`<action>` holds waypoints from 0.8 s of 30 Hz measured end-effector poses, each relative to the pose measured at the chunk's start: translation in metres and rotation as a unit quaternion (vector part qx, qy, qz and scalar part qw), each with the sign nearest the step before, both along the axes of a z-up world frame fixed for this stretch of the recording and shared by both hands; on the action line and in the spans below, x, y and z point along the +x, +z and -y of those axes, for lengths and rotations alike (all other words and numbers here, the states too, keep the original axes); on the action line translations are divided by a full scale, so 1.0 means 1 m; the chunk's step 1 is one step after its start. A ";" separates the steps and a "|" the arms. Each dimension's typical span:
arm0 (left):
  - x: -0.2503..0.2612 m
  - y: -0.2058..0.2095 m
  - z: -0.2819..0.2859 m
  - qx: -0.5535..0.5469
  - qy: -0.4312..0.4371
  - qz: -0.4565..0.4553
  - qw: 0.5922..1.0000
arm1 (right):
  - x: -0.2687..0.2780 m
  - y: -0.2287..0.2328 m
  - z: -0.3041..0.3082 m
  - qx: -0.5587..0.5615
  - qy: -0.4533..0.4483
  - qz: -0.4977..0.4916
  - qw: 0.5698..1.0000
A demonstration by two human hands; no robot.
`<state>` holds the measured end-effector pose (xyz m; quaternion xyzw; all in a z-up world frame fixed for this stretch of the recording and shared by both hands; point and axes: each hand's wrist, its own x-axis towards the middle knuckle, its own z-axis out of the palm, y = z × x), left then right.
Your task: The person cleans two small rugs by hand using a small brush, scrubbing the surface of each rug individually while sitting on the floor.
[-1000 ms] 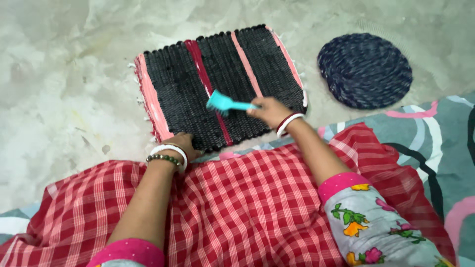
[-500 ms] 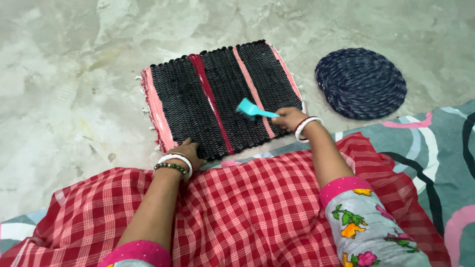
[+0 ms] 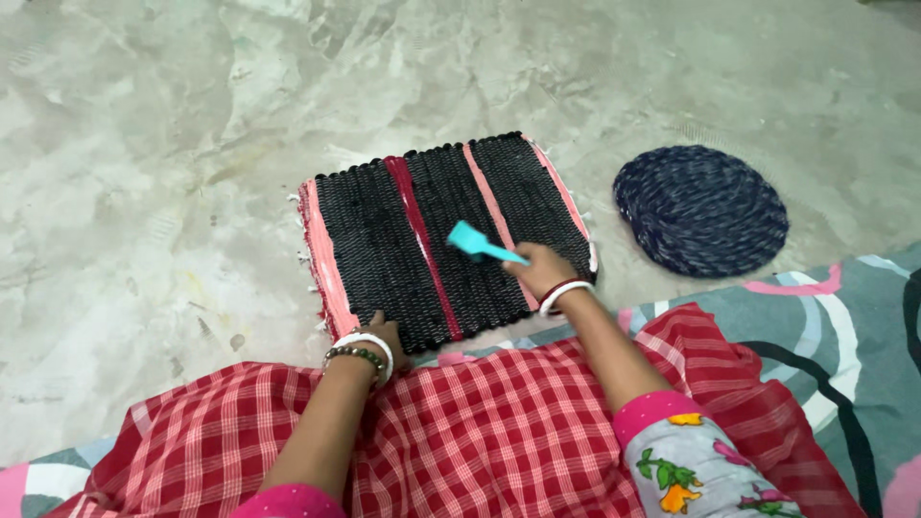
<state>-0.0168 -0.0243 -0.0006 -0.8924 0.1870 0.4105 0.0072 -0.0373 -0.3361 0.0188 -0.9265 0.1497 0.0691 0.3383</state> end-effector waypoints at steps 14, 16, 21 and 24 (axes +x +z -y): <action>0.011 0.025 0.006 -0.006 0.026 -0.034 0.999 | 0.007 -0.043 -0.047 0.215 0.146 -0.059 0.964; 0.018 0.001 0.014 0.004 0.030 -0.063 0.998 | 0.009 -0.042 -0.031 0.188 0.133 -0.057 0.971; 0.023 -0.019 0.017 0.016 0.036 -0.078 0.996 | 0.017 -0.050 0.013 0.208 -0.028 -0.103 0.972; 0.020 -0.006 0.017 0.019 0.011 -0.042 0.999 | 0.021 -0.070 0.046 0.194 -0.088 -0.005 0.977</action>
